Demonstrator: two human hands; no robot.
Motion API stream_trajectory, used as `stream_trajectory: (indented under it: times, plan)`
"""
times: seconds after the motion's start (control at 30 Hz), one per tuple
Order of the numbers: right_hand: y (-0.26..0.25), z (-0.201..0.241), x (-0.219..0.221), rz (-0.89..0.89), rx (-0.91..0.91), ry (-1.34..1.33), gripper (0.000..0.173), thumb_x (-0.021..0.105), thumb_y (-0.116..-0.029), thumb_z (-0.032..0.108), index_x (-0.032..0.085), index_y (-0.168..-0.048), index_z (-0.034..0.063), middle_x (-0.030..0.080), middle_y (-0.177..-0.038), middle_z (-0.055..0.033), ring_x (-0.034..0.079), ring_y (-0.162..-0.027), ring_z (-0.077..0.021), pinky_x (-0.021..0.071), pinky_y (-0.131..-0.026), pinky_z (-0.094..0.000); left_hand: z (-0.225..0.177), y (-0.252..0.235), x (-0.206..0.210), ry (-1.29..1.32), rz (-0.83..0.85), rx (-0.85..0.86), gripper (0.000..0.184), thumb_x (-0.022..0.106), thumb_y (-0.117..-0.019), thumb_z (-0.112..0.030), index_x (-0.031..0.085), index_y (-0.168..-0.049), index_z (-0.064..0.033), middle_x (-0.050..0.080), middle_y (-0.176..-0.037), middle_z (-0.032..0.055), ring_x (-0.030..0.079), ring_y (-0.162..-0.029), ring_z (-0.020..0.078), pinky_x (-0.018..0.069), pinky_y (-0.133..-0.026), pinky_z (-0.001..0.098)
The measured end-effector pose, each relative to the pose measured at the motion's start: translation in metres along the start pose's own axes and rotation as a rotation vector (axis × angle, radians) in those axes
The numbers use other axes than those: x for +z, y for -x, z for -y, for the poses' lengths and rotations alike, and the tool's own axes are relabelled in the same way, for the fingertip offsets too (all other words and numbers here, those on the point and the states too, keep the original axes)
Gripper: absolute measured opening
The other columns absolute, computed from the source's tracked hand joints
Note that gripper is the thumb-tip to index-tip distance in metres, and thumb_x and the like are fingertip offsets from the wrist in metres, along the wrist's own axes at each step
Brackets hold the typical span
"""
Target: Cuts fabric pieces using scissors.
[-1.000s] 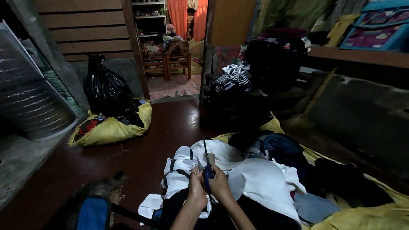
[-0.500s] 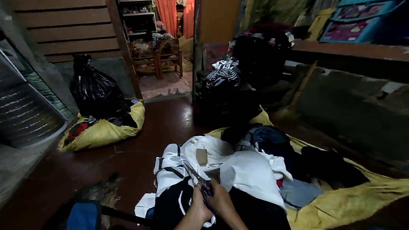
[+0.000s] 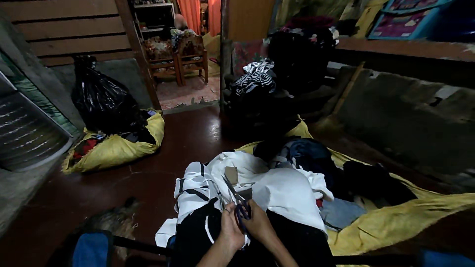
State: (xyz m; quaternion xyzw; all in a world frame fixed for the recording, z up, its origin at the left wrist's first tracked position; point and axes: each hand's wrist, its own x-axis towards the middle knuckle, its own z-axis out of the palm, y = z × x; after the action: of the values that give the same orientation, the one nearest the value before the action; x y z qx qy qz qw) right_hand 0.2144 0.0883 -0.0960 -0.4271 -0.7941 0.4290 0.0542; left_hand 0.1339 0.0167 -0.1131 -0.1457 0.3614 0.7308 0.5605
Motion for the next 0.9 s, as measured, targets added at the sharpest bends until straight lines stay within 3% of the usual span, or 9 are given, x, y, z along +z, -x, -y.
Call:
stream_trajectory:
  times: [0.1, 0.2, 0.33, 0.47, 0.53, 0.67, 0.7, 0.8, 0.9]
  plan:
    - [-0.003, -0.004, 0.003, -0.031, -0.023, -0.060, 0.040, 0.075, -0.0856, 0.016, 0.060, -0.118, -0.0012, 0.066, -0.100, -0.0166, 0.066, -0.092, -0.0291, 0.0543, -0.085, -0.0483, 0.000, 0.001, 0.001, -0.039, -0.023, 0.022, 0.038, 0.035, -0.1094, -0.037, 0.057, -0.112, -0.0053, 0.063, -0.094, 0.0108, 0.064, -0.084, 0.0223, 0.0553, -0.076, 0.0387]
    - [-0.009, -0.015, 0.007, -0.102, -0.074, -0.360, 0.036, 0.075, -0.0828, 0.012, 0.060, -0.113, -0.0027, 0.066, -0.093, -0.0133, 0.066, -0.082, -0.0233, 0.0570, -0.076, -0.0427, -0.005, 0.001, -0.002, -0.057, 0.070, 0.023, 0.055, 0.025, -0.1104, -0.043, 0.047, -0.144, -0.0050, 0.060, -0.129, 0.0167, 0.060, -0.116, 0.0267, 0.0496, -0.097, 0.0451]
    - [-0.007, -0.013, 0.005, -0.098, -0.094, -0.781, 0.036, 0.077, -0.0814, 0.009, 0.057, -0.110, -0.0002, 0.064, -0.076, -0.0068, 0.062, -0.061, -0.0159, 0.0542, -0.055, -0.0327, -0.006, -0.007, -0.005, -0.105, 0.123, 0.056, 0.048, 0.025, -0.1096, -0.035, 0.057, -0.130, -0.0058, 0.066, -0.102, 0.0129, 0.065, -0.090, 0.0252, 0.0548, -0.071, 0.0436]
    - [-0.004, -0.010, -0.005, -0.180, -0.143, -0.724, 0.031, 0.076, -0.0848, 0.009, 0.060, -0.110, -0.0010, 0.068, -0.079, -0.0073, 0.065, -0.067, -0.0154, 0.0558, -0.061, -0.0318, -0.003, -0.018, -0.006, -0.248, 0.071, 0.106, 0.027, 0.041, -0.1086, -0.018, 0.062, -0.116, -0.0045, 0.062, -0.078, 0.0044, 0.058, -0.061, 0.0129, 0.0490, -0.051, 0.0270]
    - [0.001, -0.007, -0.011, -0.185, -0.185, -0.654, 0.027, 0.074, -0.0844, 0.009, 0.062, -0.107, 0.0004, 0.069, -0.081, -0.0062, 0.067, -0.070, -0.0145, 0.0571, -0.065, -0.0315, -0.004, -0.026, -0.008, -0.336, 0.099, 0.158, 0.017, 0.043, -0.1050, -0.007, 0.060, -0.108, -0.0050, 0.060, -0.077, 0.0020, 0.058, -0.061, 0.0096, 0.0497, -0.055, 0.0231]
    - [0.019, 0.001, -0.016, -0.123, -0.236, -0.644, 0.026, 0.075, -0.0836, 0.010, 0.062, -0.104, 0.0015, 0.070, -0.081, -0.0060, 0.068, -0.069, -0.0161, 0.0584, -0.064, -0.0326, -0.012, -0.033, 0.001, -0.438, -0.018, 0.259, 0.017, 0.036, -0.1087, -0.012, 0.050, -0.100, -0.0055, 0.052, -0.064, 0.0030, 0.050, -0.045, 0.0117, 0.0446, -0.041, 0.0254]
    - [0.024, 0.004, -0.017, -0.094, -0.241, -0.657, 0.026, 0.075, -0.0846, 0.009, 0.062, -0.106, 0.0006, 0.071, -0.082, -0.0078, 0.070, -0.070, -0.0186, 0.0604, -0.064, -0.0343, -0.015, -0.036, 0.003, -0.417, -0.054, 0.327, 0.017, 0.036, -0.1088, -0.011, 0.050, -0.102, -0.0042, 0.052, -0.067, 0.0035, 0.049, -0.047, 0.0116, 0.0457, -0.043, 0.0259]
    - [0.037, 0.015, -0.019, -0.037, -0.263, -0.700, 0.028, 0.075, -0.0846, 0.009, 0.060, -0.107, -0.0001, 0.073, -0.086, -0.0113, 0.074, -0.072, -0.0240, 0.0640, -0.063, -0.0378, -0.028, -0.035, 0.011, -0.205, 0.011, 0.542, 0.031, 0.029, -0.1089, -0.004, 0.043, -0.136, 0.0038, 0.059, -0.107, 0.0132, 0.063, -0.090, 0.0166, 0.0564, -0.081, 0.0343]
    - [0.050, 0.036, -0.020, -0.011, -0.273, -0.763, 0.029, 0.075, -0.0846, 0.004, 0.059, -0.108, -0.0005, 0.074, -0.086, -0.0118, 0.074, -0.069, -0.0235, 0.0637, -0.060, -0.0359, -0.052, -0.028, 0.027, -0.102, 0.036, 0.585, 0.035, 0.025, -0.1123, -0.016, 0.040, -0.140, -0.0013, 0.059, -0.116, 0.0153, 0.063, -0.102, 0.0205, 0.0556, -0.088, 0.0383]
